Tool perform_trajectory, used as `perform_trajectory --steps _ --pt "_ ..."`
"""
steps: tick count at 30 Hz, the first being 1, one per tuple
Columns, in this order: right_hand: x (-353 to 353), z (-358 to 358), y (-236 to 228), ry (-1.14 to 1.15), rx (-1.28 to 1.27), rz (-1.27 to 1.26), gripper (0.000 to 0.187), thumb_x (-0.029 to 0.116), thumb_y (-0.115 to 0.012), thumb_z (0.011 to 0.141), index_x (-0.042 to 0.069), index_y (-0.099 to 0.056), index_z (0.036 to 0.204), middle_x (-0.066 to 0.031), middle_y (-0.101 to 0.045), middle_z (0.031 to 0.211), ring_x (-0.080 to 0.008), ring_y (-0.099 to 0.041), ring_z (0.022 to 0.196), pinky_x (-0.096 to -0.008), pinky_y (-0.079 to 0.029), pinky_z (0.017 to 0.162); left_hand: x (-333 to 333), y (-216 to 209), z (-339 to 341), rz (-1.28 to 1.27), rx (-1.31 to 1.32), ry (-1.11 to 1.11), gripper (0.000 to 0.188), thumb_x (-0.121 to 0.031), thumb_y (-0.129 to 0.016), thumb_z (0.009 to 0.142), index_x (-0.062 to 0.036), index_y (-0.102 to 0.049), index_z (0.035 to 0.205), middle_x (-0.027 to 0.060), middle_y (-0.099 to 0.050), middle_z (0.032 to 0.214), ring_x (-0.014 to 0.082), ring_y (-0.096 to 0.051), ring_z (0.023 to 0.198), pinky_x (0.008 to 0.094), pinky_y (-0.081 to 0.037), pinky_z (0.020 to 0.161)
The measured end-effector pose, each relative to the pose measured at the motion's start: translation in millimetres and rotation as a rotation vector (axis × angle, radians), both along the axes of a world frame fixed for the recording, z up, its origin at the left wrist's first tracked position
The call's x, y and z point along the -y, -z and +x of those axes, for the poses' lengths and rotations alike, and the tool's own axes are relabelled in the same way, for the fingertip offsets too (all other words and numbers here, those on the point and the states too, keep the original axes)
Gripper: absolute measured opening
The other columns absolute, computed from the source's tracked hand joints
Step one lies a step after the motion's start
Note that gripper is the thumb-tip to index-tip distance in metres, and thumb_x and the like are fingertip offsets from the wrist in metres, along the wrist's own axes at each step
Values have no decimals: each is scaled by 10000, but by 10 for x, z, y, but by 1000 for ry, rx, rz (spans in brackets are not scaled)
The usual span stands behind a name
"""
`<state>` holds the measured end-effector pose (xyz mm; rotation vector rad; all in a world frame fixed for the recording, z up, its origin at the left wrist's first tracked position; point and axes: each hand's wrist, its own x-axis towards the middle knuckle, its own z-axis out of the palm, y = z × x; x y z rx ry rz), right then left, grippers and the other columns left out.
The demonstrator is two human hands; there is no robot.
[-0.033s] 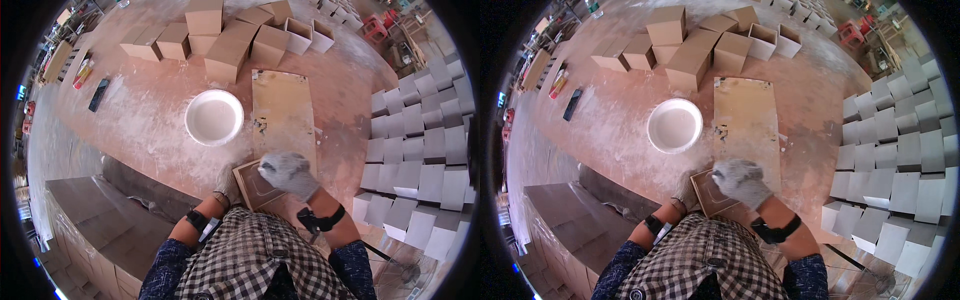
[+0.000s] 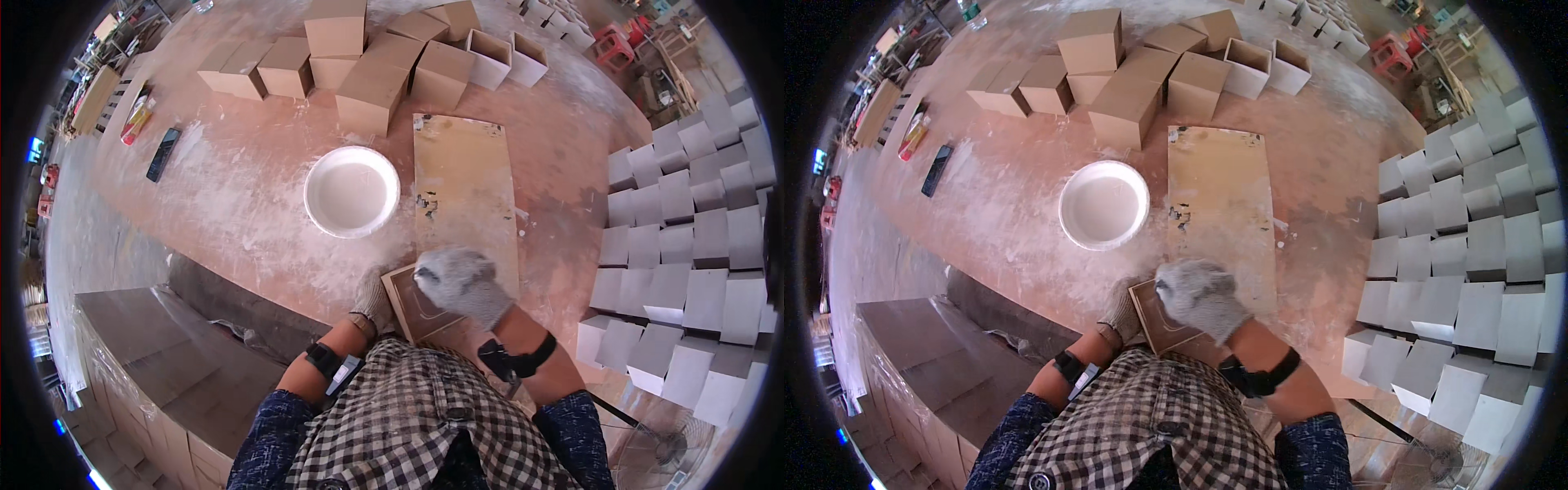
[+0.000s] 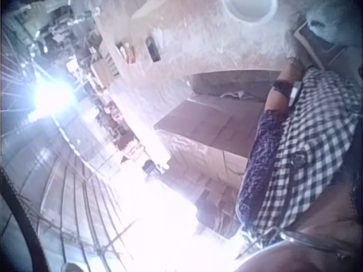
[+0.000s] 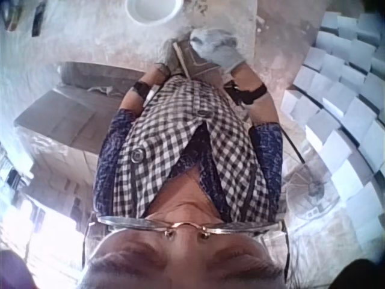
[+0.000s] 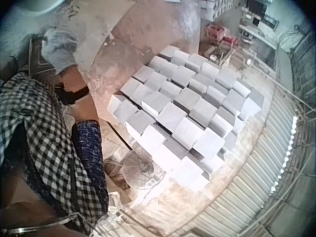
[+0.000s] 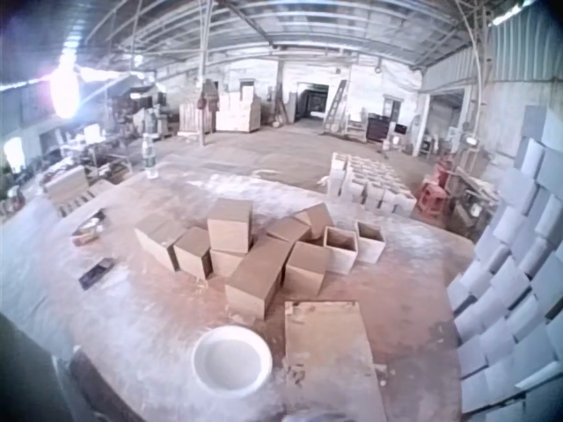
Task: The recorder is applying a liquid adhesive or glue to the surfaces of small wooden or cardboard boxes in a manufacturing environment.
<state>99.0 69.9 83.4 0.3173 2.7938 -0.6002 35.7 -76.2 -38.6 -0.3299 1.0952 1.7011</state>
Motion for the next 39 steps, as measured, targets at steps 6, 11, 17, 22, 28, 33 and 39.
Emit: perform_trajectory --steps 6,11,17,22,28,33,39 --pt "305 176 -61 -290 -7 22 163 216 -586 768 79 -630 842 -137 -617 829 -305 -628 770 -426 -511 708 -20 149 -9 5 -6 -18 468 -326 -375 925 27 -554 1175 167 -644 1048 279 -644 875 382 -549 758" --pt "254 357 -270 -407 151 -14 141 148 -581 739 75 -652 836 -145 -620 897 -294 -621 882 -403 -506 769 17 398 -7 -27 155 -136 387 -288 -396 922 12 -606 1047 154 -654 938 259 -642 800 361 -550 682" --pt "-78 439 -190 -383 225 165 161 130 -584 706 81 -644 848 -133 -618 908 -298 -611 869 -404 -501 749 -12 218 -46 -114 122 -161 275 -232 -473 879 -9 -628 923 112 -636 830 224 -612 714 341 -536 645" --pt "315 237 -213 -512 31 -14 143 150 -583 697 94 -633 818 -122 -621 845 -290 -620 813 -398 -498 725 -5 227 1 -160 -469 44 183 -146 -566 848 4 -653 908 88 -650 823 174 -604 704 315 -527 627" --pt "349 366 -142 -456 -51 -168 134 126 -562 703 82 -625 813 -132 -627 817 -309 -628 800 -404 -499 715 -28 337 19 33 -287 16 221 -161 -523 897 13 -647 952 115 -666 883 196 -631 774 338 -540 696" --pt "41 369 -231 -456 380 137 221 137 -574 703 71 -670 891 -158 -653 894 -326 -639 865 -424 -510 765 -38 514 18 -13 167 -189 407 -304 -376 949 23 -597 1050 150 -643 993 245 -627 859 383 -534 770" --pt "295 262 -198 -531 137 -66 181 152 -562 727 82 -664 858 -150 -662 869 -326 -644 850 -425 -506 766 -70 596 13 99 279 -164 349 -277 -401 890 -11 -618 954 139 -650 881 271 -629 735 391 -542 670"
